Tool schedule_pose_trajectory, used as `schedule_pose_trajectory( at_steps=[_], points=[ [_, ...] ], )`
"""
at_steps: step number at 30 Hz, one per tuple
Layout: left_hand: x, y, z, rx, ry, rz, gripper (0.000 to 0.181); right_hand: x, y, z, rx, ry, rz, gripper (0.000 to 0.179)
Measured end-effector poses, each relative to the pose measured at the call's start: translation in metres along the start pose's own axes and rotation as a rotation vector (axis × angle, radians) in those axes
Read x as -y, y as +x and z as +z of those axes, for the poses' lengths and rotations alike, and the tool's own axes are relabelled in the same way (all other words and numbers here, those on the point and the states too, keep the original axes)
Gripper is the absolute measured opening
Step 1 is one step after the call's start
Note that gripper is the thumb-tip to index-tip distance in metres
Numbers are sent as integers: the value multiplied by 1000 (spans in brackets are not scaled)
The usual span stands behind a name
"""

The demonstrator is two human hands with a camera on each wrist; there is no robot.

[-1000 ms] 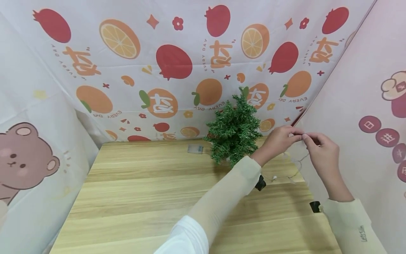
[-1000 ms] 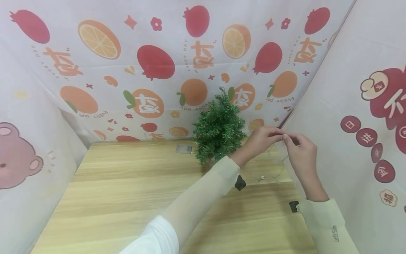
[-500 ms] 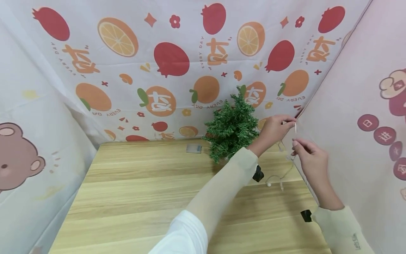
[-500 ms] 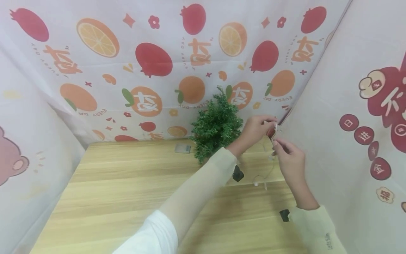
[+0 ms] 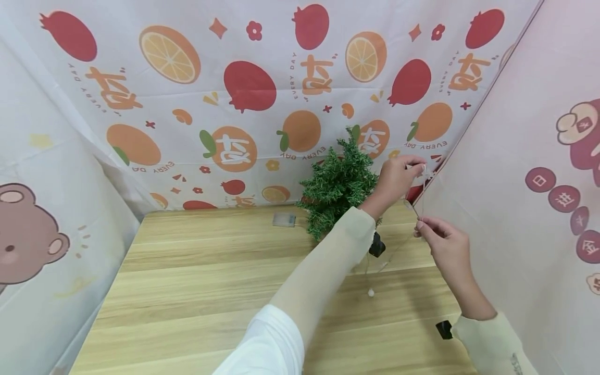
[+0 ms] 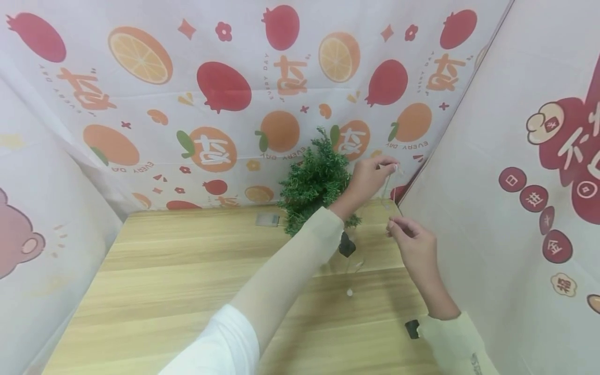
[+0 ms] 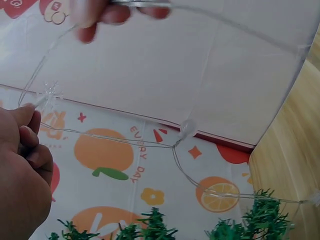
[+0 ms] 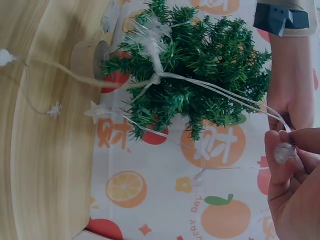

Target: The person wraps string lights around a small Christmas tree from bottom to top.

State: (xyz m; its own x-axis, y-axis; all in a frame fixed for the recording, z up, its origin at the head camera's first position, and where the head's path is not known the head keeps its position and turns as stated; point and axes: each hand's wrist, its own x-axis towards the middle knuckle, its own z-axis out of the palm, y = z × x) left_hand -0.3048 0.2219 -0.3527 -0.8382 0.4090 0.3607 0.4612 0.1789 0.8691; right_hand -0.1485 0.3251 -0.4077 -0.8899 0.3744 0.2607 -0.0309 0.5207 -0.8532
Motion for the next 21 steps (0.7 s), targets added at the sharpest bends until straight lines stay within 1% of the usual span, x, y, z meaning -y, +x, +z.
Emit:
schedule_pose_trajectory(
  at_steps=[3,6,9,14,17,21],
  points=[
    [-1,4,-4,-17,11,11,22,0,-2,3,16,24,10,29],
    [-2,8,-8,-18,22,16,22,0,-4,9,41,79,17,27],
    [-3,11,-9,-12,31,32,21,1,-6,14,51,171,37,23],
    [-5,15,-11,-16,50,52,21,2,-9,20,27,315,76,21],
    [-5,19,-13,-2,49,51,22,2,-11,21,6,342,84,19],
    [-4,28,-19,-13,-2,-5,23,2,-14,23,-5,324,88,17]
  ],
)
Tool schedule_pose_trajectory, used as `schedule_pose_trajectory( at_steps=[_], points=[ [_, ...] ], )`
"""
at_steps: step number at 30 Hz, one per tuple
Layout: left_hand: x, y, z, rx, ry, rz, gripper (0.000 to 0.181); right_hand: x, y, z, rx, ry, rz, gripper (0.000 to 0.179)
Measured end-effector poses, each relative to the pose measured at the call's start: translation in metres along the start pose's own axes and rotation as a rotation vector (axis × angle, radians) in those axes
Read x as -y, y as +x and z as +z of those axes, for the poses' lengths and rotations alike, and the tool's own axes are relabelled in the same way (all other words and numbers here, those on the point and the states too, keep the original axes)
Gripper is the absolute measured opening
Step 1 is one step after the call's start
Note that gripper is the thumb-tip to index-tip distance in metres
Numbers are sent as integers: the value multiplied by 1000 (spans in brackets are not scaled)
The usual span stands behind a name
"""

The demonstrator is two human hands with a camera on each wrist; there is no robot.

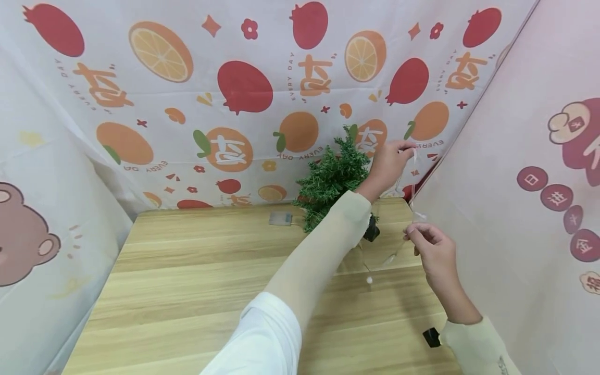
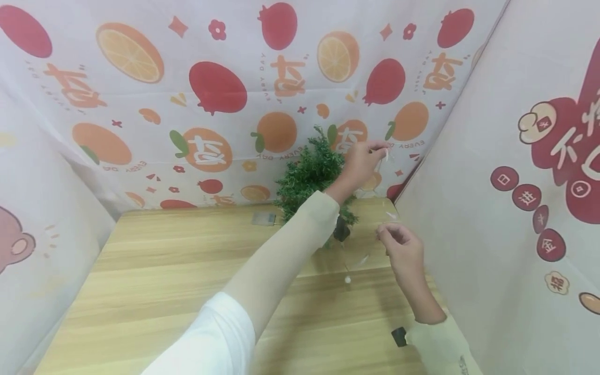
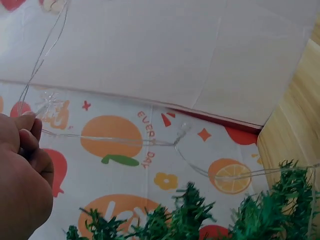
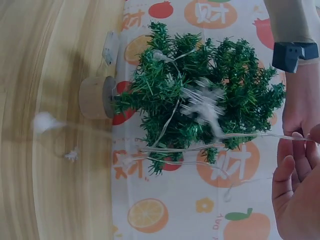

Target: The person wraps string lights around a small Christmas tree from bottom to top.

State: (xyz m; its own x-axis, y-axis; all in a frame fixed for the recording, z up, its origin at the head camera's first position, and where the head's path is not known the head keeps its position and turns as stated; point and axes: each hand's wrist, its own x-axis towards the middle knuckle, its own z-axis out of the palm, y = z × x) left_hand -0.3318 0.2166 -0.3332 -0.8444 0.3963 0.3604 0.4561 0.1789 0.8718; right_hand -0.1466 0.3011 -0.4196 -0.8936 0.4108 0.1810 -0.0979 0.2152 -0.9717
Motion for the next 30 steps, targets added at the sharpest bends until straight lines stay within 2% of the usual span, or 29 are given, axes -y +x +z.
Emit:
schedule_pose_trajectory(
  at_steps=[3,7,12,21,25,30],
  points=[
    [1,6,-3,5,-37,-34,22,-1,-3,-1,5,-11,7,19],
    [1,14,-6,32,-42,-38,23,0,-7,-2,19,-11,13,21],
    [-4,26,-14,19,-8,-51,22,5,-15,0,52,-30,4,21],
    [-22,46,-43,8,97,-60,25,17,-31,2,110,-131,-46,30],
    [-27,50,-52,-1,102,-54,26,18,-36,4,123,-126,-50,30],
    [-34,57,-61,32,137,-54,25,17,-44,7,118,-100,-63,26]
  ],
)
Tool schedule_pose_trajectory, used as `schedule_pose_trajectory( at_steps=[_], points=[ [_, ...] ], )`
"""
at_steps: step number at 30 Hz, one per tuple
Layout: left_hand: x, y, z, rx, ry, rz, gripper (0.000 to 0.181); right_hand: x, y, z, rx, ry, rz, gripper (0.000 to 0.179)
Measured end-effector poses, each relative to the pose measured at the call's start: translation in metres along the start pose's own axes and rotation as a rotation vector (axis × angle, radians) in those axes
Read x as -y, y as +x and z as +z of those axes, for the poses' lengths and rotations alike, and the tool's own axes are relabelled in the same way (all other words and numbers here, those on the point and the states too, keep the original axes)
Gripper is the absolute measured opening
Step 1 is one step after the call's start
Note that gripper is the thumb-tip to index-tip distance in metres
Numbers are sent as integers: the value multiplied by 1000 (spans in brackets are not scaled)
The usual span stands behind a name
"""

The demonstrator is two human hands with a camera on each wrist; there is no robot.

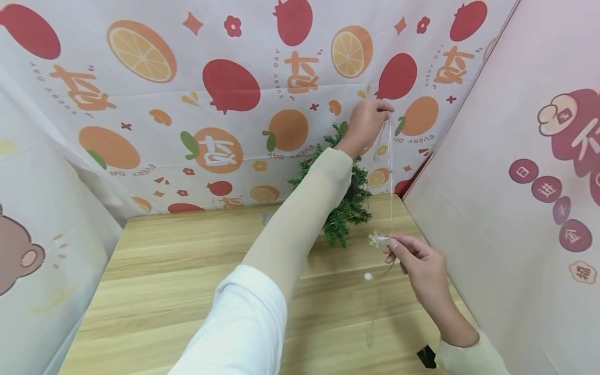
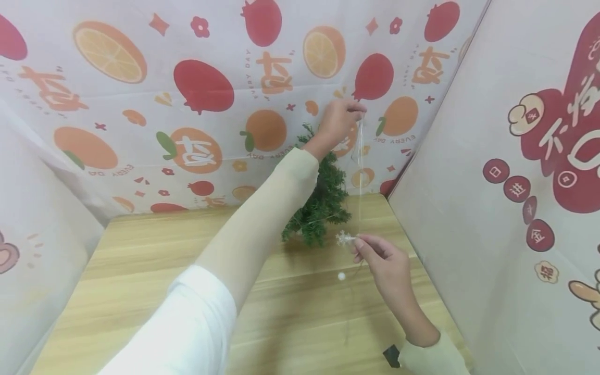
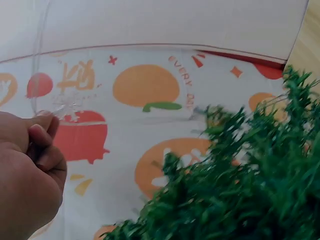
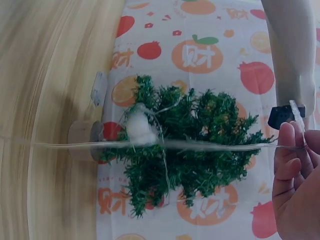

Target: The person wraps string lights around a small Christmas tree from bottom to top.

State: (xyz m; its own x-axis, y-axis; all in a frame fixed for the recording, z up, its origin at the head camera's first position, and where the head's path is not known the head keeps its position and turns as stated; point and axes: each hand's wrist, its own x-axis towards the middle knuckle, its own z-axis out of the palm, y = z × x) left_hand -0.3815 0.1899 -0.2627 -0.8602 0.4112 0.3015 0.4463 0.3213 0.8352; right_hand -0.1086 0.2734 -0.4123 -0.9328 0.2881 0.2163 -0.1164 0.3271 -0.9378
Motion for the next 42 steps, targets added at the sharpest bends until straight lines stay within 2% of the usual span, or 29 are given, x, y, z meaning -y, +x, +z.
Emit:
schedule_pose_trajectory(
  at_steps=[7,12,19,22,24,29,37,42],
  points=[
    [-8,11,-22,-5,113,2,23,5,-10,6,8,-11,-37,21],
    [-13,15,-38,31,140,5,23,12,-17,10,6,-3,-82,16],
    [-9,25,-67,56,286,-4,25,23,-24,13,28,23,-159,13],
    [-5,28,-77,80,250,-34,26,27,-27,12,44,41,-200,13],
    [0,28,-81,87,190,-36,26,29,-28,13,57,60,-219,14],
    [18,24,-85,68,72,-13,25,37,-31,21,85,101,-246,15],
    [45,23,-88,30,39,-21,25,54,-35,38,107,158,-285,13],
    [58,22,-91,9,-39,-41,24,67,-34,48,139,224,-369,13]
  ],
)
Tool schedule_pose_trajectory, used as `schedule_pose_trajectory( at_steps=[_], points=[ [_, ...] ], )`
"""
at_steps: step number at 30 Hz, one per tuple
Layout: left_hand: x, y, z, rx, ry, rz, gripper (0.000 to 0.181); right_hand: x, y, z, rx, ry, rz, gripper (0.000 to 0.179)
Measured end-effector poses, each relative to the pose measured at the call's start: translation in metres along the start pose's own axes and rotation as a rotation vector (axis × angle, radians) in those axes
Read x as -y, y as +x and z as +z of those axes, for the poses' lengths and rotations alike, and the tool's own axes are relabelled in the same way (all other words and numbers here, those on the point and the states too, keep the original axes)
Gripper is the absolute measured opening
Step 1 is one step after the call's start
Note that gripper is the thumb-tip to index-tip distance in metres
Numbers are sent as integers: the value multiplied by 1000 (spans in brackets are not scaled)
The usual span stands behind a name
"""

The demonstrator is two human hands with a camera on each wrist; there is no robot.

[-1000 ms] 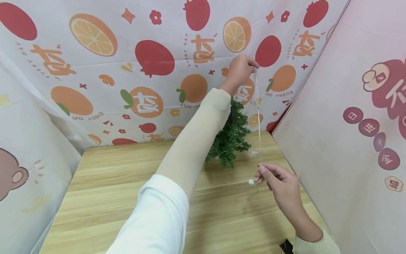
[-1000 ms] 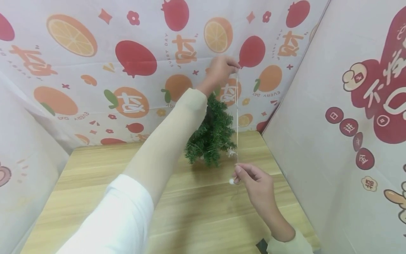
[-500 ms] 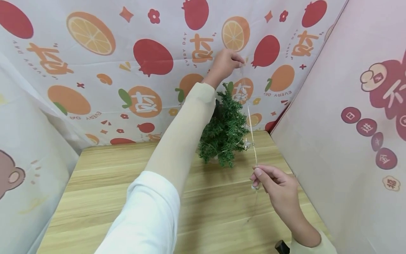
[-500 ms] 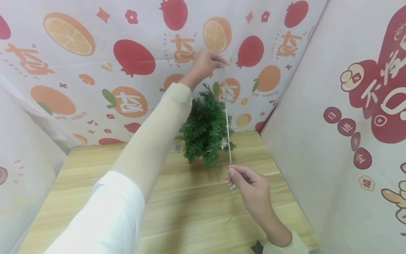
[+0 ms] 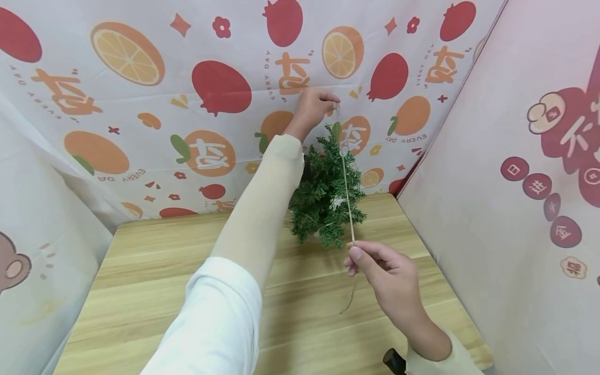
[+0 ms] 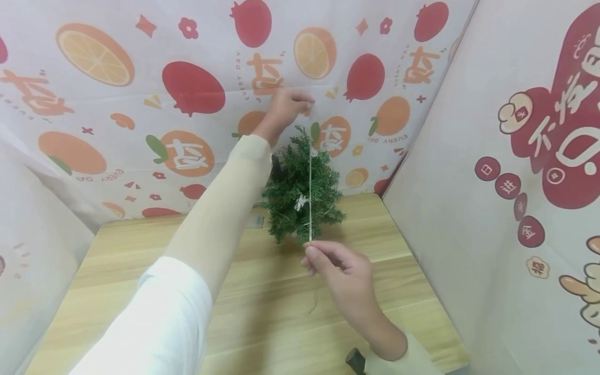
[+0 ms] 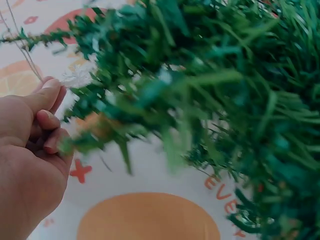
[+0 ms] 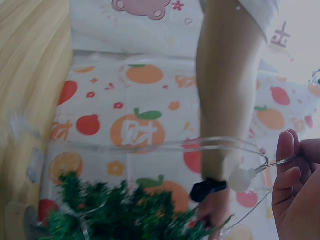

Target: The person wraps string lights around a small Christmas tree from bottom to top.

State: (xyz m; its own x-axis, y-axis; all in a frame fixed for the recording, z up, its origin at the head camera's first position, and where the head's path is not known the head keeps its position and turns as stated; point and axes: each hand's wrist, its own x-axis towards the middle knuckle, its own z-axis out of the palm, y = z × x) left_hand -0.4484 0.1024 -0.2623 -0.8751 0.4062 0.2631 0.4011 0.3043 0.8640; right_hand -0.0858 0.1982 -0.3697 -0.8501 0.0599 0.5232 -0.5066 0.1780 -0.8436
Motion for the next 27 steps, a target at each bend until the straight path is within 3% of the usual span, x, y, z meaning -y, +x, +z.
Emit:
schedule_pose_trajectory(
  at_steps=[6,14,20,27],
  points=[
    [13,-1,-7,-24,-147,-64,25,15,15,15,23,83,-128,15],
    [17,-5,-11,-73,-280,-124,25,30,33,40,21,116,-214,13],
    [33,-8,-14,-119,-352,-157,23,28,39,61,85,143,-184,13],
    [59,-11,-16,-110,-311,-156,23,23,33,77,156,94,-63,12]
  ],
)
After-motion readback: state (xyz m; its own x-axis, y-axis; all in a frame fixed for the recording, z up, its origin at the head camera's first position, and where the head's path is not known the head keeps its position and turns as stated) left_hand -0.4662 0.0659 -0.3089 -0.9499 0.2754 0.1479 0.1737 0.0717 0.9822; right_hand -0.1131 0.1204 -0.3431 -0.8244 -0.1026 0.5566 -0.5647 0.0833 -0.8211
